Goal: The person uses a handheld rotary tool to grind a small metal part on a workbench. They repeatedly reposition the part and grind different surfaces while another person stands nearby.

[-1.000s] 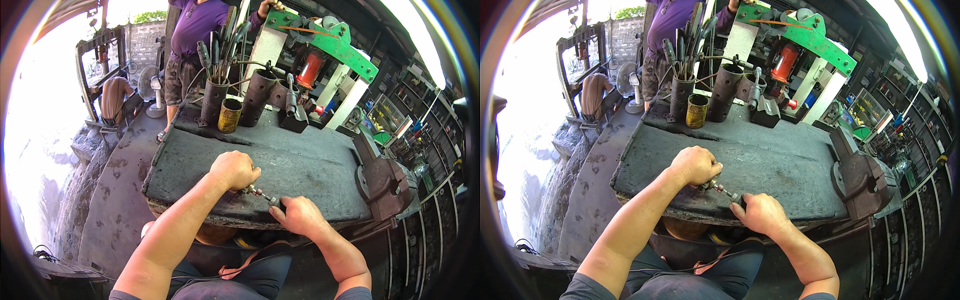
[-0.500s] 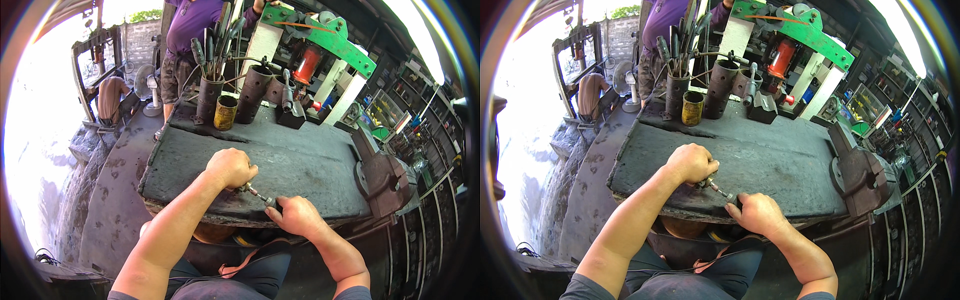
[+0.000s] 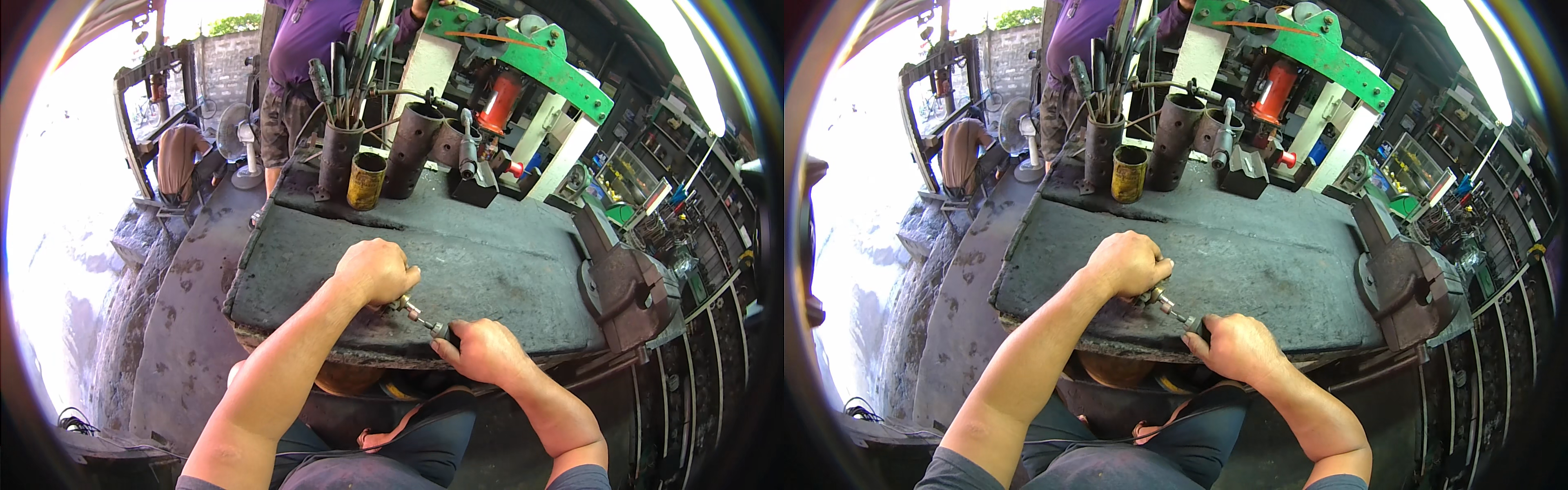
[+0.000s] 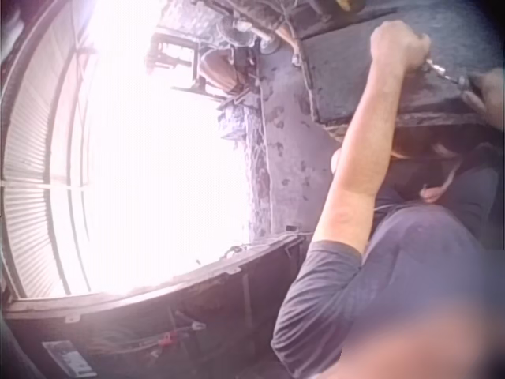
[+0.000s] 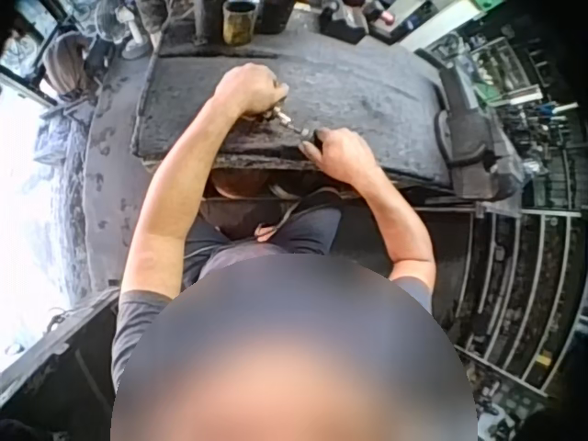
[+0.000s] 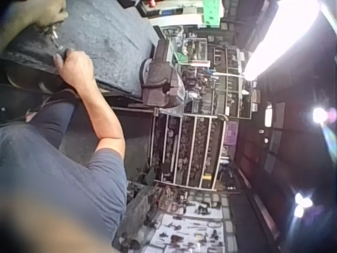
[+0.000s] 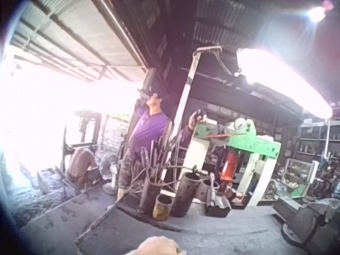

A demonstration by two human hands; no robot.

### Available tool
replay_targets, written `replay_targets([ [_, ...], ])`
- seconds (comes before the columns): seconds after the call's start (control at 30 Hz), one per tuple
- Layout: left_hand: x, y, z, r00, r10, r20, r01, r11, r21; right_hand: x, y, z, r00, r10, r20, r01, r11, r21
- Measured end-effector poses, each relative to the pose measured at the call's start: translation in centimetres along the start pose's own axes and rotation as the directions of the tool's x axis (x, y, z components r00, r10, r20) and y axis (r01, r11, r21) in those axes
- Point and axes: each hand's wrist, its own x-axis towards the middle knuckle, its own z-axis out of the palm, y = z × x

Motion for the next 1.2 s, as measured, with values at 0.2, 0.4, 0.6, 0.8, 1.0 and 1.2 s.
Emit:
replay_targets([
  [0.2, 0.16, -0.10, 0.27, 1.000, 0.002, -0.020, -0.002, 1.000, 0.000, 0.04, -0.32, -0.03, 0.999, 0.012, 0.037, -0.012, 1.000, -0.013],
  [0.4, -0.07, 0.09, -0.04, 1.000, 0.001, 0.006, -0.001, 1.000, -0.003, 0.29, -0.06, -0.47, 0.999, 0.047, 0.014, -0.047, 0.999, -0.006],
  [0.6, -0.04, 0.00, -0.04, 1.000, 0.017, -0.010, -0.017, 1.000, 0.005, 0.32, 0.05, -0.92, 0.998, 0.059, 0.030, -0.059, 0.998, 0.000],
  [0.8, 0.14, -0.23, 0.22, 0.999, 0.032, -0.040, -0.032, 0.999, 0.011, 0.55, -0.04, -0.81, 0.999, 0.034, -0.002, -0.034, 0.999, 0.022],
  [1.0, 0.32, -0.20, 0.22, 1.000, 0.017, -0.024, -0.017, 1.000, 0.017, 0.61, 0.06, -0.47, 1.000, 0.006, 0.026, -0.007, 1.000, 0.013],
  [1.2, 0.31, 0.11, 0.01, 1.000, -0.018, 0.003, 0.018, 1.000, 0.017, 0.92, -0.15, -0.46, 0.999, 0.011, 0.037, -0.011, 1.000, 0.007],
])
